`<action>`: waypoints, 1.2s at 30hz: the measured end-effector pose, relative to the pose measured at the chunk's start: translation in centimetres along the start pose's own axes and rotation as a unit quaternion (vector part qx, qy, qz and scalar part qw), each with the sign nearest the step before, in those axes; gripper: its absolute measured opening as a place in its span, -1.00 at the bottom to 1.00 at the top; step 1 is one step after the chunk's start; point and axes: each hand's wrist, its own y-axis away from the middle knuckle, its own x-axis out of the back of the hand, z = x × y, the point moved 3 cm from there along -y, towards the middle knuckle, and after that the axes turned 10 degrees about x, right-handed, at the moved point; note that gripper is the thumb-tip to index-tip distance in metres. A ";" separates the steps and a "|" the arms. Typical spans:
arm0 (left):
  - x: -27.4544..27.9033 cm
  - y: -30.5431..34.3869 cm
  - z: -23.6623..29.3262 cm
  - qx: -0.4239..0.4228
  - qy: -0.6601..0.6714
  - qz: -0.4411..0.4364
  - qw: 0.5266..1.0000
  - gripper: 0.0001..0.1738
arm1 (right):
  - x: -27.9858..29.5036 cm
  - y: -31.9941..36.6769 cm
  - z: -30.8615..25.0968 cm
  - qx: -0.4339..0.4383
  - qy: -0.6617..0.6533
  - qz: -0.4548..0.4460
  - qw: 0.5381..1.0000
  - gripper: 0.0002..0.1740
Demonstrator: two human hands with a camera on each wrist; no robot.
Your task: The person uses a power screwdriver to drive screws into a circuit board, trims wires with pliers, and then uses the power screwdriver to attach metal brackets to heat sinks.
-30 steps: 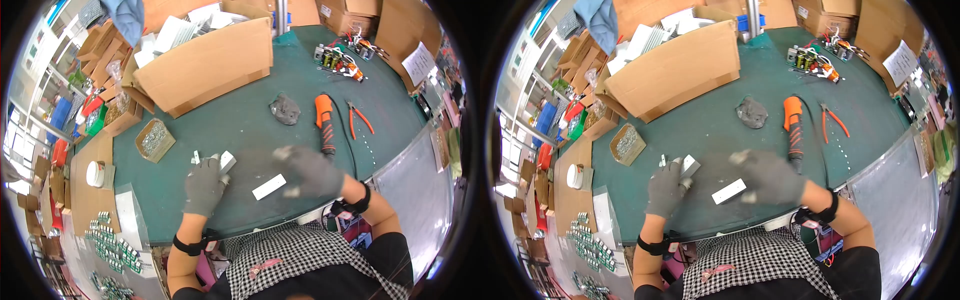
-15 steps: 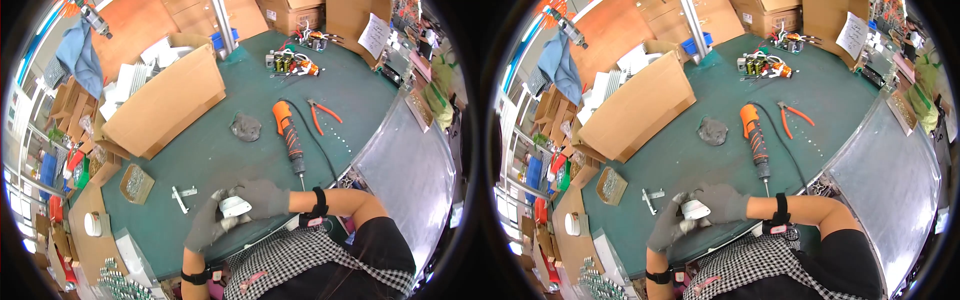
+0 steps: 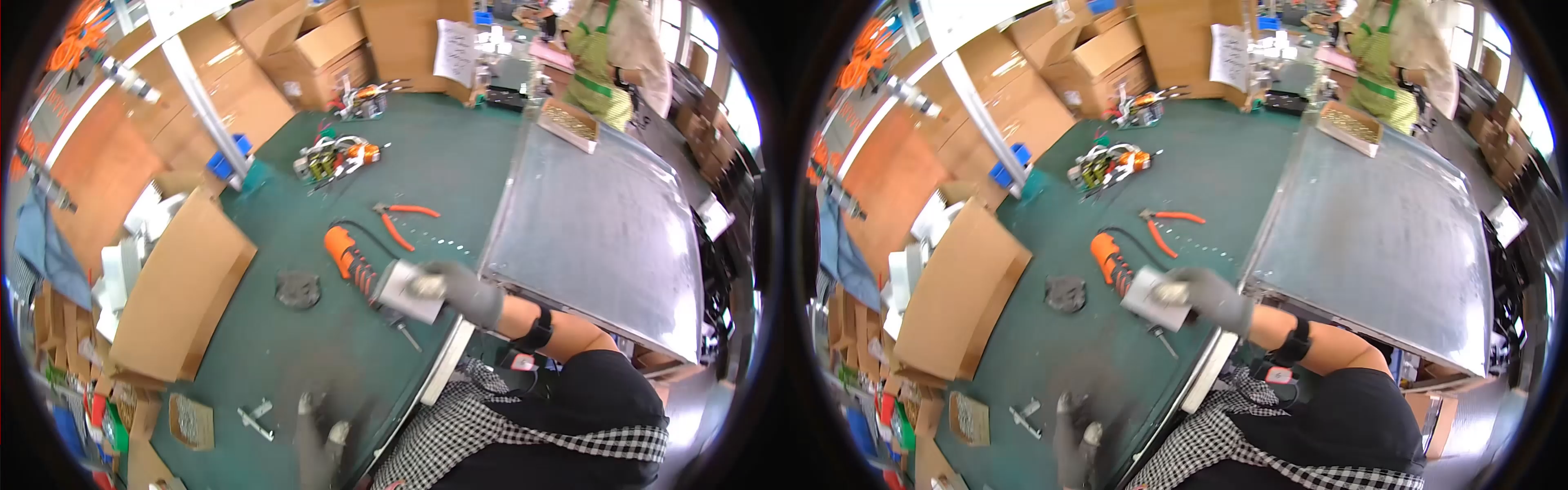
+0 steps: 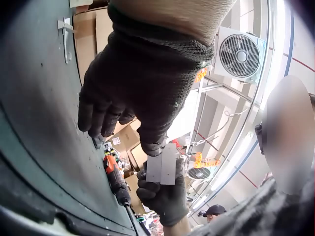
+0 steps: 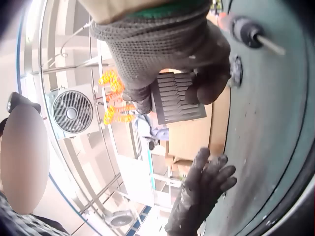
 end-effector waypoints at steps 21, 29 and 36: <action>1.2 2.1 -2.0 0.026 -0.072 0.142 0.987 -0.26 | 54.1 52.1 10.0 -0.267 0.232 0.785 0.509 -0.28; 1.6 2.3 -2.0 0.007 -0.112 0.138 0.984 -0.31 | 47.7 19.1 3.6 0.157 0.413 0.500 0.745 -0.44; 1.6 3.2 0.1 -0.005 -0.222 0.156 0.963 -0.30 | 6.0 -3.3 -2.0 0.218 0.546 -0.059 0.807 -0.54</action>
